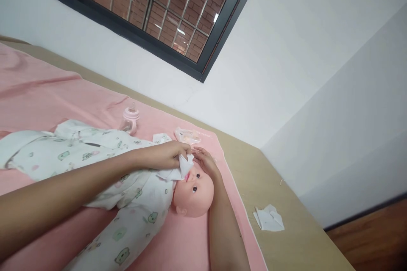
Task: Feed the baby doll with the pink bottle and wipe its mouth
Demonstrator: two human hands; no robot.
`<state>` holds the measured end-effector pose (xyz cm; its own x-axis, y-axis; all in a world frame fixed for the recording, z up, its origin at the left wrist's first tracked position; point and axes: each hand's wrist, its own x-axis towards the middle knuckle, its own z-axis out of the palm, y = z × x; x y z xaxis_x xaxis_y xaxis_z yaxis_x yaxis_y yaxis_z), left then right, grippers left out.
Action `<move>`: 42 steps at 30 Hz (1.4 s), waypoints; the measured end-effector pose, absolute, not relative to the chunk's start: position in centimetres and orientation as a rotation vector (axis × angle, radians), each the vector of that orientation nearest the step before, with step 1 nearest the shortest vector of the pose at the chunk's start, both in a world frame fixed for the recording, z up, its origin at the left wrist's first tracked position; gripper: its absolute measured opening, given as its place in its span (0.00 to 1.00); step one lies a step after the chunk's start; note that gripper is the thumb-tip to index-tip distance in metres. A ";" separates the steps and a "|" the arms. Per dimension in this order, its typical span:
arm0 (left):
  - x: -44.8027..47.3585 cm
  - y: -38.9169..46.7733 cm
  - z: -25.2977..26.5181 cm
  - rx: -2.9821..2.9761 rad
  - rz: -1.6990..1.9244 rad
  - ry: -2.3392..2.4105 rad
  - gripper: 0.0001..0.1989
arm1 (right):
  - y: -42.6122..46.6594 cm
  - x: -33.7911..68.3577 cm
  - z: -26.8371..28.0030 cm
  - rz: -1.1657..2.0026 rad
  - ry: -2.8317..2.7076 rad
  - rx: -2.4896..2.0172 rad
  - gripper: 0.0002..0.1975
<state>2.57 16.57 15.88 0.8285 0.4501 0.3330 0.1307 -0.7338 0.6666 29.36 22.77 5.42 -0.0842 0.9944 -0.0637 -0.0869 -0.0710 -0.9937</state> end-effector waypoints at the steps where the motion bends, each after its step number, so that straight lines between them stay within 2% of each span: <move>1: 2.5 16.4 16.0 2.359 0.624 0.414 0.07 | 22.7 29.3 5.5 1.360 -1.170 -1.151 0.23; 13: 1.7 15.8 17.0 2.287 0.642 0.343 0.08 | 22.2 29.0 6.5 1.386 -1.179 -1.133 0.25; 20: -0.8 16.4 19.1 2.314 1.016 0.515 0.13 | 18.8 25.5 16.7 1.194 -1.537 -0.822 0.25; 25: -2.1 16.8 19.5 2.495 1.072 0.627 0.15 | 13.5 20.4 21.4 0.765 -2.030 -0.820 0.22; 28: -2.2 16.8 19.5 2.591 1.087 0.686 0.16 | 12.0 18.7 21.7 0.459 -2.099 -0.957 0.16; 30: -2.2 16.8 19.4 2.619 1.092 0.718 0.16 | 11.8 18.4 21.7 0.362 -2.097 -1.008 0.12; 37: -2.7 17.6 19.3 2.684 1.163 0.842 0.17 | 12.4 19.0 21.6 0.449 -2.020 -1.039 0.08; 42: -4.6 19.8 19.4 2.607 1.201 1.075 0.27 | 15.6 20.8 19.7 0.524 -1.759 -1.185 0.11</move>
<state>-4.58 19.80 19.37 0.4475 0.6256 0.6390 0.5660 -0.7514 0.3393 20.83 15.57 19.66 -0.1128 0.8843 0.4530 0.4920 0.4458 -0.7478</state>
